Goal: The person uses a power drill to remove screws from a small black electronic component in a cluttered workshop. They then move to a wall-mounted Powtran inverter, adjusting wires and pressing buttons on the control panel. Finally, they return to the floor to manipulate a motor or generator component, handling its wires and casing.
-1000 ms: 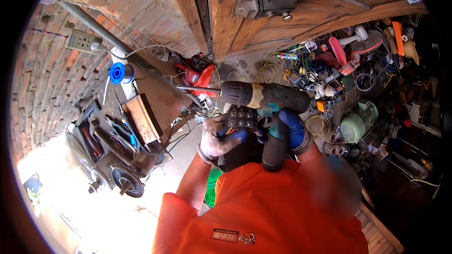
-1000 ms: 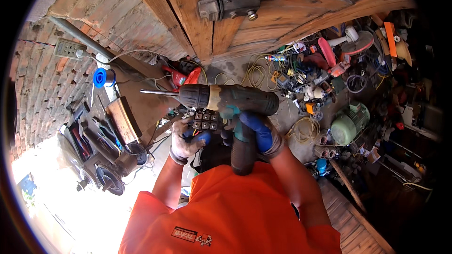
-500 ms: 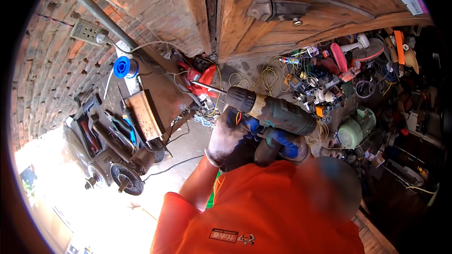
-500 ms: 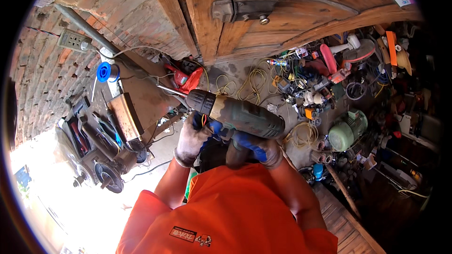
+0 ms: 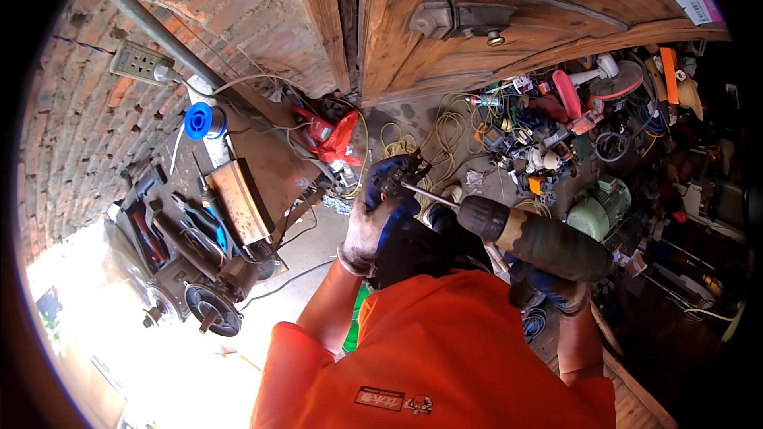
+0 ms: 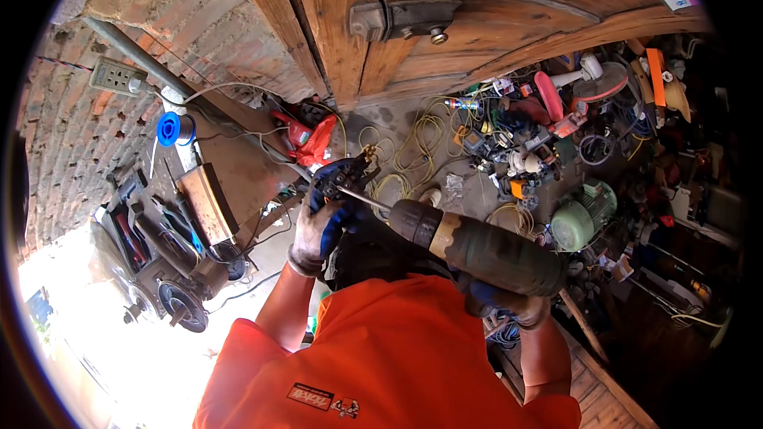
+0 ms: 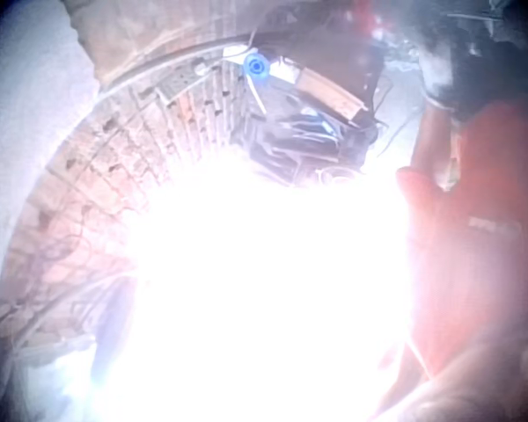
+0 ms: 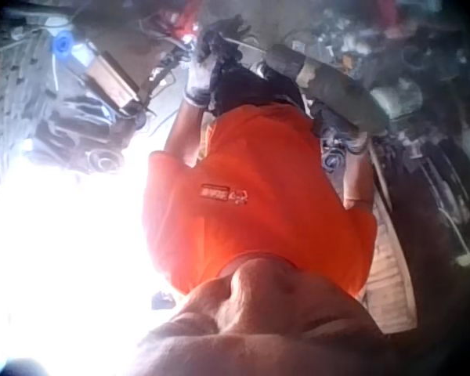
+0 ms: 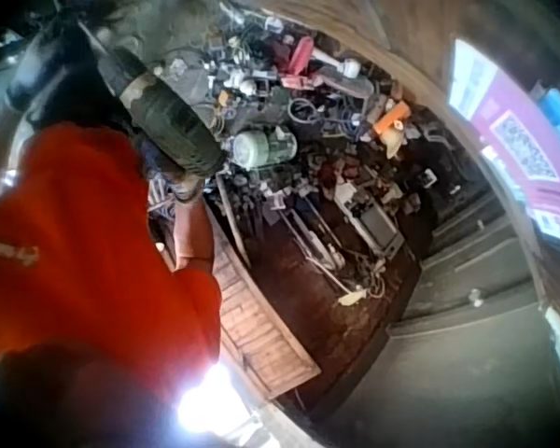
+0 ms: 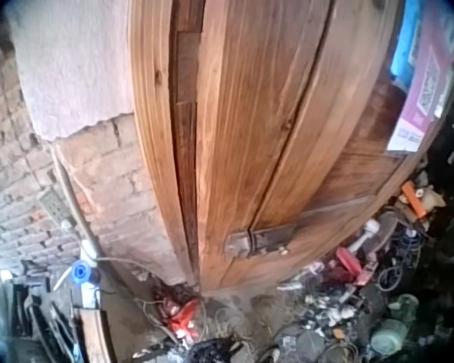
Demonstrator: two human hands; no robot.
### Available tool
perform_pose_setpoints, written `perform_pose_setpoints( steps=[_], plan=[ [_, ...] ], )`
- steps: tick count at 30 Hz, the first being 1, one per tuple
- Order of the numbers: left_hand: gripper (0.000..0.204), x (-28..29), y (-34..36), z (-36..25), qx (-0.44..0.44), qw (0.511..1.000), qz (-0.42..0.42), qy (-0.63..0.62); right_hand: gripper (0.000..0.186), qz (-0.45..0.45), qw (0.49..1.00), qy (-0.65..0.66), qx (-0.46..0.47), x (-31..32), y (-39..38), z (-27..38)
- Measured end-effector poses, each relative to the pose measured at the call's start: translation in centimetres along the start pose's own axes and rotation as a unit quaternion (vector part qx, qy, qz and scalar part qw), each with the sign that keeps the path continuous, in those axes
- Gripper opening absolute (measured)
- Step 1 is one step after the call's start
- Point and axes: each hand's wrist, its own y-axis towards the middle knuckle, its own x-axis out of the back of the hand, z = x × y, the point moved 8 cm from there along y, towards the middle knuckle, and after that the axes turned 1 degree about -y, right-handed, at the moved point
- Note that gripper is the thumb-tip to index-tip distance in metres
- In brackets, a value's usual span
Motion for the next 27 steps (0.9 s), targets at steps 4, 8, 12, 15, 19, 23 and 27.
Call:
perform_pose_setpoints(
  steps=[4,8,12,15,19,23,27],
  plan=[
    [0.054,-0.8,0.1,-1.4,-0.019,0.998,-0.023,0.049,0.037,-0.045,0.993,-0.068,0.088,-0.2,-1.9,2.9],
    [0.051,-1.9,0.0,-2.1,-0.018,0.999,-0.008,0.027,0.029,-0.101,0.990,-0.041,0.085,-0.4,-2.3,2.7],
    [0.043,-1.8,0.4,-1.9,-0.071,0.997,-0.014,0.026,0.029,-0.117,0.985,-0.080,0.101,-0.5,-2.4,2.4],
    [0.040,-2.2,0.4,-2.3,-0.083,0.994,-0.023,0.072,0.029,-0.107,0.978,-0.128,0.122,-0.6,-2.4,2.2],
    [0.038,-2.6,0.3,-3.2,-0.070,0.988,-0.040,0.133,0.028,-0.111,0.991,-0.008,0.072,-0.5,-2.4,1.3],
    [0.038,-3.0,0.1,-3.7,-0.078,0.982,-0.056,0.164,0.028,-0.109,0.992,0.001,0.067,-0.5,-2.7,1.1],
    [0.035,-3.3,0.2,-3.9,-0.146,0.959,-0.087,0.226,0.031,-0.096,0.967,-0.175,0.161,-1.2,-2.4,5.9]
  ],
)
